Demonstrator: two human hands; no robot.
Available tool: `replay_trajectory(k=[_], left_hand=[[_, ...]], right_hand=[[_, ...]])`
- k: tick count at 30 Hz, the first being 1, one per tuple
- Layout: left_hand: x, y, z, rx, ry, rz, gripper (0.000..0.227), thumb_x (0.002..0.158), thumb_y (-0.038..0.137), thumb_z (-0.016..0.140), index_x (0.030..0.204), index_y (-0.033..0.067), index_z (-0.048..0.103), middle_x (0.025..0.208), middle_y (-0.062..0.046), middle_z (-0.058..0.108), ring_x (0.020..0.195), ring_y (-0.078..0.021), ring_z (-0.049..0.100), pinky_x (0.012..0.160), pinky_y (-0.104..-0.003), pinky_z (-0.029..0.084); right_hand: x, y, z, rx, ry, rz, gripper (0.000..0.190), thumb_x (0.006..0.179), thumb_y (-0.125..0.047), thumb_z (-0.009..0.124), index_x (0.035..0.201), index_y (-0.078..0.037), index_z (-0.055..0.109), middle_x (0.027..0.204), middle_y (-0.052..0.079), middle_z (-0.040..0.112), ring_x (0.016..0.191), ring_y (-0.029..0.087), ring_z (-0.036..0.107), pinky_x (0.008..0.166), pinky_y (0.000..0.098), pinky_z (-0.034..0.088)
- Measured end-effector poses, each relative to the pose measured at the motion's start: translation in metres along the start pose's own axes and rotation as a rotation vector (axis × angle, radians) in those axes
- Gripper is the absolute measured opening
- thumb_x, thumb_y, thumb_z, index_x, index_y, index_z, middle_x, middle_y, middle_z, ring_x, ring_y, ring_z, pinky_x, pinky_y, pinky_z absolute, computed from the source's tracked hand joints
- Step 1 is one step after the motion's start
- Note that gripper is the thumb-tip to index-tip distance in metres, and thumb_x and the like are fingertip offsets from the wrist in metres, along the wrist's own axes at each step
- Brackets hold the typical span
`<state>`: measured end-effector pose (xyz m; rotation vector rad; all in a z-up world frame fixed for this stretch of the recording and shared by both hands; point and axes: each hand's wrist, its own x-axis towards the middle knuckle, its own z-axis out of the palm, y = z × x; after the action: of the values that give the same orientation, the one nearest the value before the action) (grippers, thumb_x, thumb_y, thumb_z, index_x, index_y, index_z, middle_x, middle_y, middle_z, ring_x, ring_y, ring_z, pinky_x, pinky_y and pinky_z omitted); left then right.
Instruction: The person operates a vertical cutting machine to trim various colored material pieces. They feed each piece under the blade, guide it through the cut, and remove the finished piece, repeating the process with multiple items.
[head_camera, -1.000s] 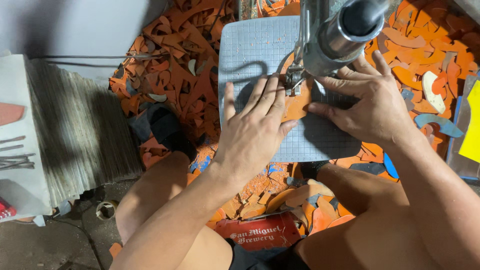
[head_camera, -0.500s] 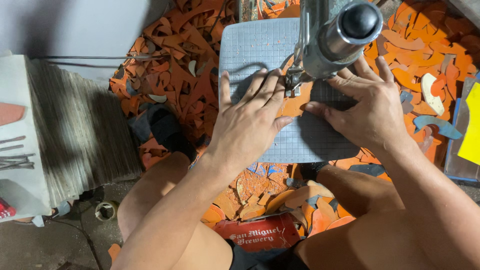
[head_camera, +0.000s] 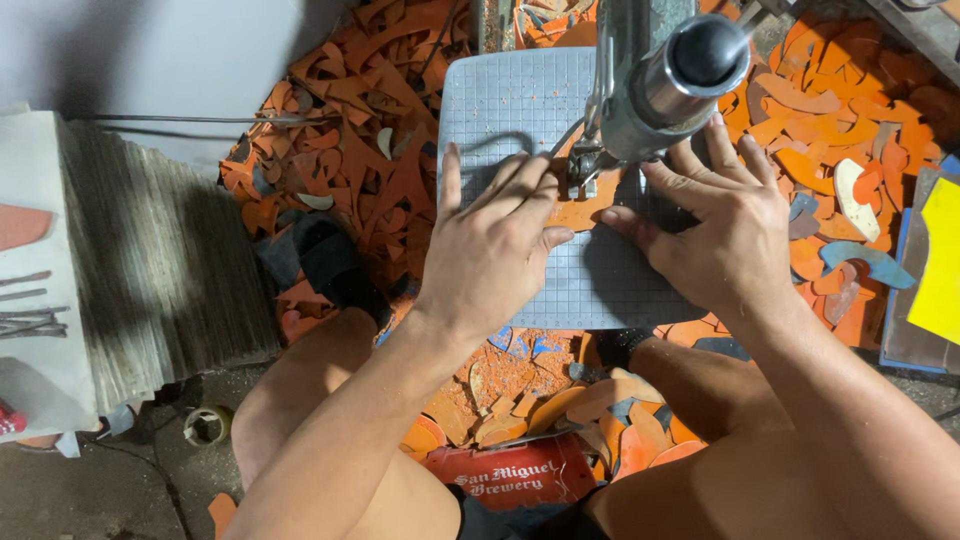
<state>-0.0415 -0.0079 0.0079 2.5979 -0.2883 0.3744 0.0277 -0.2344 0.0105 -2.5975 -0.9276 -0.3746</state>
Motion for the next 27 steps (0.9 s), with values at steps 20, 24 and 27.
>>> replay_trajectory(k=[20, 24, 27], left_hand=[[0.012, -0.006, 0.000, -0.003, -0.095, -0.070, 0.026, 0.093, 0.028, 0.067, 0.111, 0.0105, 0.075, 0.128, 0.004, 0.071, 0.136, -0.0212, 0.055, 0.116, -0.078, 0.011], [0.016, -0.006, 0.001, 0.017, -0.060, -0.053, 0.030, 0.092, 0.029, 0.068, 0.116, 0.0117, 0.075, 0.133, -0.001, 0.068, 0.135, -0.0212, 0.053, 0.115, -0.079, 0.012], [0.018, -0.008, 0.002, 0.005, -0.079, -0.074, 0.028, 0.093, 0.027, 0.067, 0.115, 0.0116, 0.075, 0.133, 0.000, 0.068, 0.135, -0.0201, 0.054, 0.115, -0.078, 0.013]], right_hand=[[0.005, -0.010, -0.003, 0.037, 0.072, -0.003, 0.044, 0.085, -0.031, 0.092, 0.113, 0.001, 0.078, 0.133, 0.021, 0.070, 0.139, 0.041, 0.060, 0.110, 0.0433, 0.054], [0.006, -0.014, -0.002, 0.012, 0.097, 0.008, 0.042, 0.085, -0.028, 0.090, 0.113, 0.001, 0.078, 0.135, 0.024, 0.068, 0.139, 0.041, 0.060, 0.112, 0.0438, 0.053], [0.007, -0.015, -0.001, -0.006, 0.098, 0.007, 0.041, 0.086, -0.029, 0.090, 0.112, 0.000, 0.079, 0.135, 0.025, 0.068, 0.137, 0.042, 0.060, 0.110, 0.0443, 0.053]])
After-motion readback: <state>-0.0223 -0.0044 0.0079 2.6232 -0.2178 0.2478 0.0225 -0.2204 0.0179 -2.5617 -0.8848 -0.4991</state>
